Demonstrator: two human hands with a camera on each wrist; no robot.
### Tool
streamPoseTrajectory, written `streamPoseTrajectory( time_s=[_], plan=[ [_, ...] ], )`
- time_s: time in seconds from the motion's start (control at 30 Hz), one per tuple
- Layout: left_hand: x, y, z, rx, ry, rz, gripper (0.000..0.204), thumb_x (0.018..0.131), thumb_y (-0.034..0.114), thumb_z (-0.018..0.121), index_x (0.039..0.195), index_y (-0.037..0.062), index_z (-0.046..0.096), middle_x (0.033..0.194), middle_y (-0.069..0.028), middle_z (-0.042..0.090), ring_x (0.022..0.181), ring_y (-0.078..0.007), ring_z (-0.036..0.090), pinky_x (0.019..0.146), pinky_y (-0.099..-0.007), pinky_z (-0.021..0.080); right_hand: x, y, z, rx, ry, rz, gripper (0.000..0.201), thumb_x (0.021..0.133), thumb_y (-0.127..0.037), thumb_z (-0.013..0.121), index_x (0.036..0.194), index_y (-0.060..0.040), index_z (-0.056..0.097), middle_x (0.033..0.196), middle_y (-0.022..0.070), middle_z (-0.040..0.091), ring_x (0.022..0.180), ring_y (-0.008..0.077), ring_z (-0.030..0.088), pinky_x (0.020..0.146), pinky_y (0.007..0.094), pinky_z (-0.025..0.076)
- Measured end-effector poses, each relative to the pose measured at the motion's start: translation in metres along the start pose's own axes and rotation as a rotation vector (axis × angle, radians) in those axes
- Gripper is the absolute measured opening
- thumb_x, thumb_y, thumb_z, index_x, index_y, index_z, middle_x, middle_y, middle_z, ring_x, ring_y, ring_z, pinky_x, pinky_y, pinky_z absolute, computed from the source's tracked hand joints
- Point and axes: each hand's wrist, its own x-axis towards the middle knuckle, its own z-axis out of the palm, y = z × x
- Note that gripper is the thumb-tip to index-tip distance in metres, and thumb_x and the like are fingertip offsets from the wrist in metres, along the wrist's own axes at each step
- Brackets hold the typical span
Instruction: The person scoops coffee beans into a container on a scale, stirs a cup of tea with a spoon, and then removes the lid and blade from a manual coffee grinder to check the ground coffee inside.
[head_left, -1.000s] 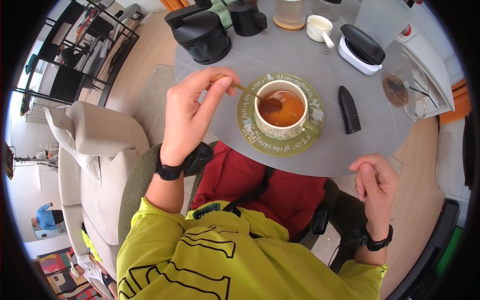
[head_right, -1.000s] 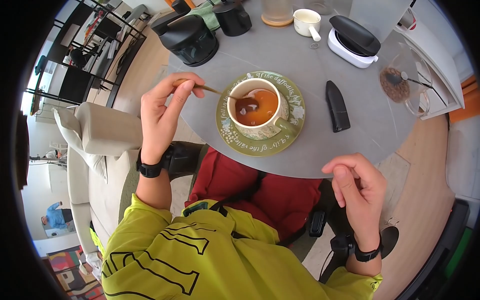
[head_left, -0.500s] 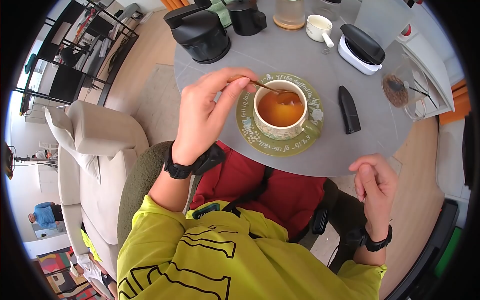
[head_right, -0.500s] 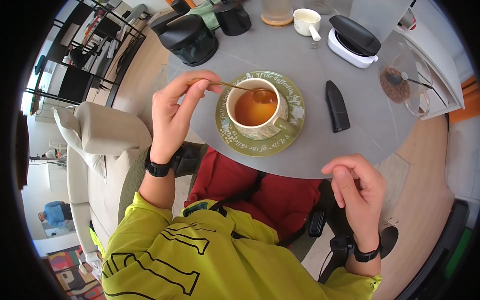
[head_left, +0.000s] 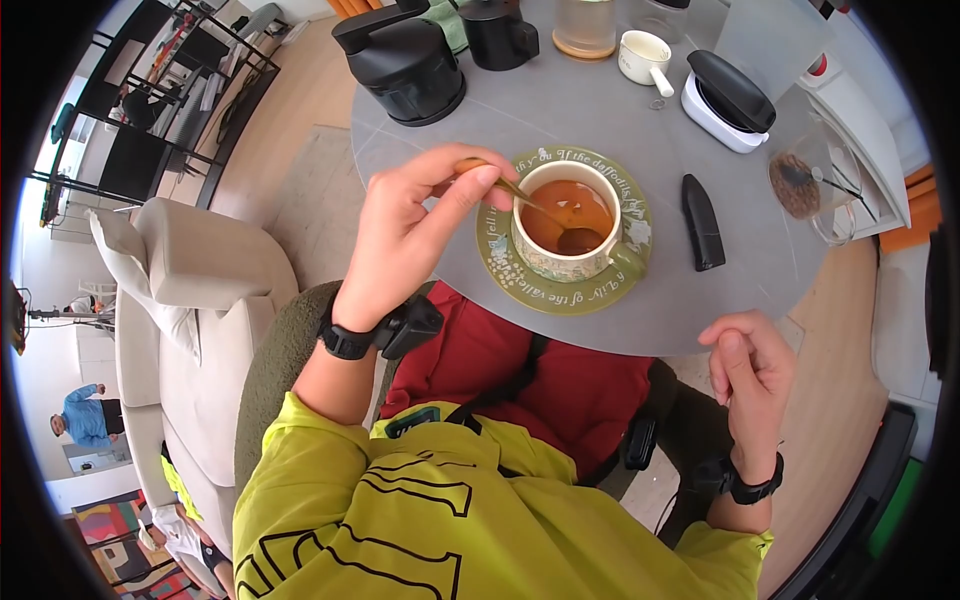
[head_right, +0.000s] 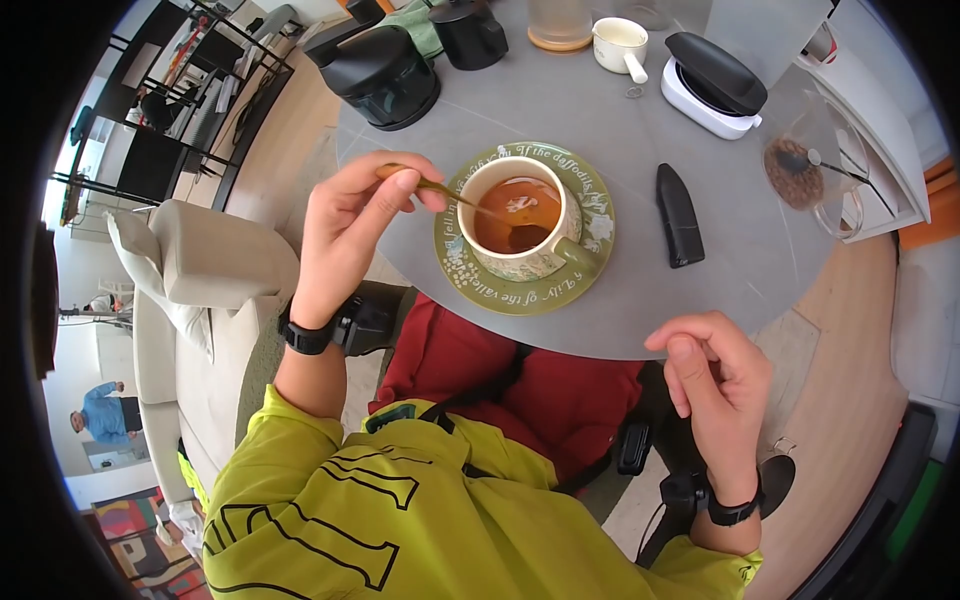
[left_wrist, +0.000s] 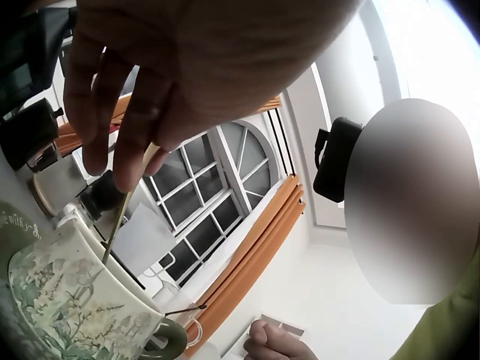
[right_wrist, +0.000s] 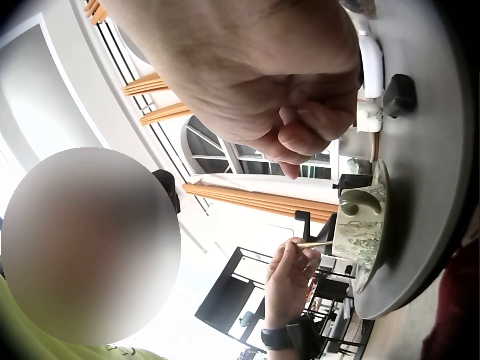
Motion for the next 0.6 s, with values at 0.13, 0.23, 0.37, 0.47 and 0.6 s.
streamPoseTrajectory(
  time_s=[0.13, 0.23, 0.37, 0.47, 0.6],
  plan=[
    [0.004, -0.001, 0.006, -0.022, 0.021, -0.004, 0.016, 0.095, 0.01, 0.055, 0.1, -0.0002, 0.066, 0.078, -0.0064, 0.069, 0.077, -0.0098, 0.065, 0.073, -0.0234, 0.049, -0.001, -0.002, 0.0, -0.002, 0.005, 0.0, 0.016, 0.097, -0.012, 0.052, 0.091, 0.0005, 0.061, 0.068, -0.0016, 0.053, 0.048, 0.0021, 0.039, 0.043, 0.0176, 0.026],
    [0.005, 0.001, 0.006, 0.078, 0.07, 0.08, 0.016, 0.094, 0.009, 0.055, 0.099, -0.0002, 0.066, 0.081, -0.0067, 0.07, 0.078, -0.0102, 0.066, 0.071, -0.023, 0.05, -0.001, -0.002, -0.001, 0.005, 0.007, 0.002, 0.016, 0.097, -0.012, 0.052, 0.091, 0.0005, 0.061, 0.067, -0.0019, 0.052, 0.048, 0.0021, 0.039, 0.043, 0.0176, 0.026],
    [0.003, 0.006, -0.004, 0.243, 0.132, 0.087, 0.015, 0.094, 0.008, 0.055, 0.097, -0.0006, 0.067, 0.079, -0.0057, 0.069, 0.075, -0.0103, 0.066, 0.066, -0.0226, 0.05, 0.0, -0.002, -0.001, 0.007, 0.009, -0.002, 0.017, 0.097, -0.012, 0.052, 0.091, 0.0006, 0.061, 0.067, -0.002, 0.052, 0.048, 0.0021, 0.039, 0.043, 0.0177, 0.026],
    [0.0, 0.007, -0.012, 0.267, 0.115, 0.068, 0.015, 0.094, 0.008, 0.055, 0.095, -0.001, 0.067, 0.077, -0.0057, 0.068, 0.073, -0.0099, 0.065, 0.065, -0.0226, 0.049, 0.0, -0.002, 0.0, 0.0, 0.007, -0.004, 0.017, 0.097, -0.012, 0.052, 0.091, 0.0005, 0.061, 0.066, -0.0022, 0.051, 0.047, 0.0021, 0.038, 0.043, 0.0178, 0.026],
    [-0.003, 0.005, -0.013, 0.119, 0.022, -0.01, 0.016, 0.094, 0.009, 0.055, 0.097, -0.0014, 0.066, 0.079, -0.0058, 0.068, 0.073, -0.0086, 0.063, 0.065, -0.0223, 0.048, 0.001, -0.001, 0.0, -0.006, 0.002, 0.004, 0.017, 0.097, -0.012, 0.052, 0.091, 0.0005, 0.061, 0.065, -0.0023, 0.05, 0.047, 0.0021, 0.038, 0.043, 0.018, 0.025]
  ],
)
